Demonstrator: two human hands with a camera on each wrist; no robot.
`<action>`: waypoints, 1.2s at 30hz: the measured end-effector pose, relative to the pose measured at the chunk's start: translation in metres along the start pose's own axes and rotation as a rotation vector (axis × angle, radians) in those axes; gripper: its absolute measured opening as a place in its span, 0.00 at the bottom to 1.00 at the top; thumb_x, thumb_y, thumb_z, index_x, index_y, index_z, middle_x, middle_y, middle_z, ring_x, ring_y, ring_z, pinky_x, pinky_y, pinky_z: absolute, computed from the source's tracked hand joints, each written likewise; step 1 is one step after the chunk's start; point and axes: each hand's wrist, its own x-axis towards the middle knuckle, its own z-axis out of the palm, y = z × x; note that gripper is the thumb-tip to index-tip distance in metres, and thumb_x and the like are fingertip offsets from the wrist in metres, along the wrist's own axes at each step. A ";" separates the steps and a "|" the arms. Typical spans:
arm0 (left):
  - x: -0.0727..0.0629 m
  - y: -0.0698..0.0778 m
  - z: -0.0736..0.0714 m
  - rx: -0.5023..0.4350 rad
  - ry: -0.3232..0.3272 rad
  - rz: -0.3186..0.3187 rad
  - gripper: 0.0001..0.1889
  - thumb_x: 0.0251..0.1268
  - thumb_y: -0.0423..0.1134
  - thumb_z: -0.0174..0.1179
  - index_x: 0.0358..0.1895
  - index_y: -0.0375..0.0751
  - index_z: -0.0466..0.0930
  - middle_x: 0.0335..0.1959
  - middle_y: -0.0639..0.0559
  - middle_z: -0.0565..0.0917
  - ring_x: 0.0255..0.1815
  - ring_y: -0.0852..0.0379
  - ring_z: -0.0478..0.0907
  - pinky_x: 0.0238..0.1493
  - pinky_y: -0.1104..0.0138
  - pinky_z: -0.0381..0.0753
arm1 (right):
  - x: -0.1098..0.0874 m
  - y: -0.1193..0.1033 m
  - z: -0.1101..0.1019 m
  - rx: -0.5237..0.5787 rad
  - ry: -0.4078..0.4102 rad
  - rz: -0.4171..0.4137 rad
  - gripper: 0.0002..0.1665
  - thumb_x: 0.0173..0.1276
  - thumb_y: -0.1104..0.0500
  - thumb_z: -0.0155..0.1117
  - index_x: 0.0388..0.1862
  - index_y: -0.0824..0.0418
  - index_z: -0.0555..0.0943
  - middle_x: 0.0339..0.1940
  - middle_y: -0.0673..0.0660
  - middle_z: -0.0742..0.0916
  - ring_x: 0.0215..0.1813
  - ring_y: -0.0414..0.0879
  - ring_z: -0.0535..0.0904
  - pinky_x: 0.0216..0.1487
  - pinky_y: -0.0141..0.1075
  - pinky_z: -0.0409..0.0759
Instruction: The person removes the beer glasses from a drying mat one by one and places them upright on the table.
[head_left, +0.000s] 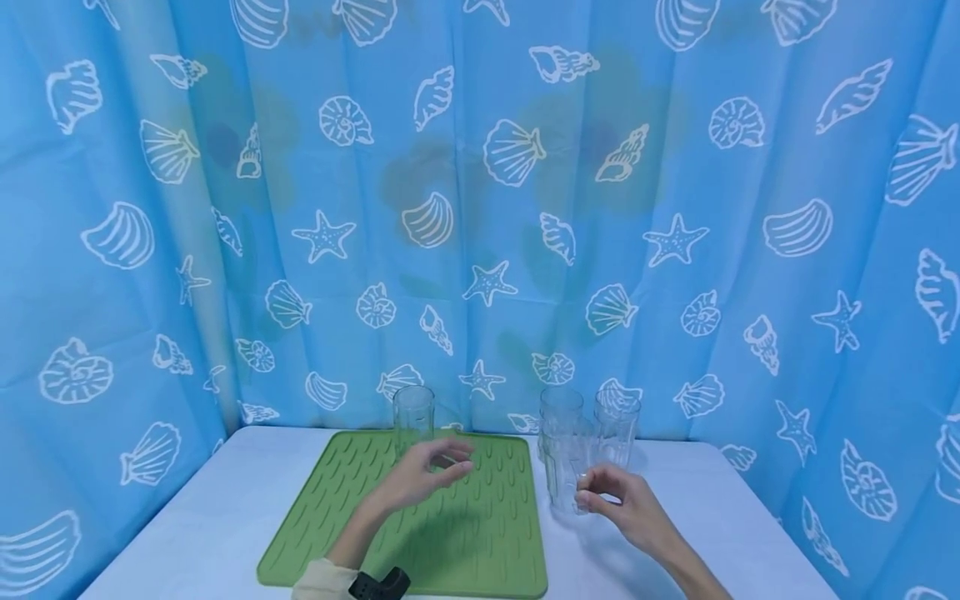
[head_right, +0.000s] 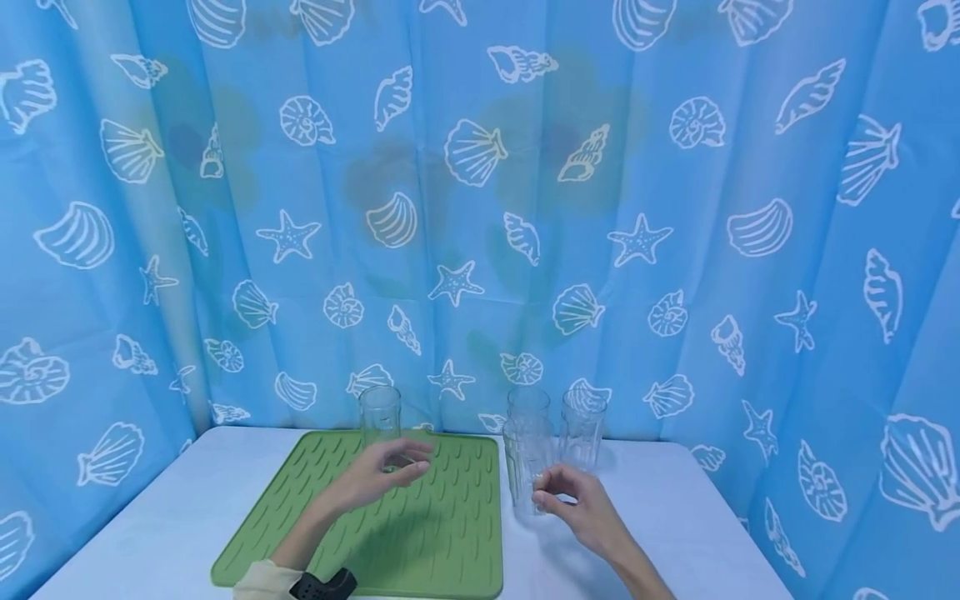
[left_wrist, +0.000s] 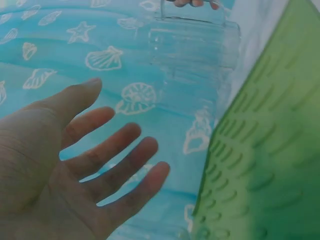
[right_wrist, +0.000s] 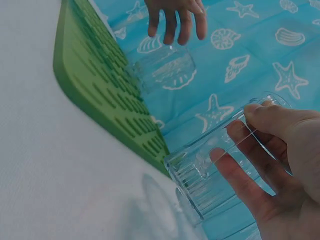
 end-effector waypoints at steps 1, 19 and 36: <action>-0.003 -0.001 0.000 0.025 -0.014 -0.002 0.19 0.72 0.49 0.56 0.61 0.47 0.77 0.52 0.46 0.84 0.49 0.51 0.83 0.46 0.68 0.86 | -0.001 0.002 -0.001 0.003 0.001 -0.003 0.17 0.71 0.57 0.63 0.47 0.71 0.77 0.43 0.68 0.85 0.44 0.41 0.86 0.46 0.39 0.90; -0.042 -0.020 -0.013 0.133 -0.155 -0.059 0.19 0.72 0.48 0.57 0.60 0.43 0.78 0.49 0.46 0.86 0.48 0.52 0.83 0.49 0.67 0.85 | -0.004 0.019 -0.001 0.008 0.013 0.026 0.12 0.68 0.58 0.66 0.42 0.67 0.80 0.39 0.58 0.87 0.44 0.42 0.87 0.45 0.36 0.89; -0.062 -0.024 -0.026 0.154 -0.142 -0.066 0.21 0.72 0.49 0.56 0.61 0.39 0.77 0.53 0.38 0.83 0.48 0.51 0.83 0.49 0.67 0.85 | -0.005 0.025 -0.001 0.040 -0.006 0.036 0.11 0.68 0.59 0.66 0.42 0.66 0.80 0.38 0.55 0.88 0.43 0.43 0.88 0.45 0.37 0.89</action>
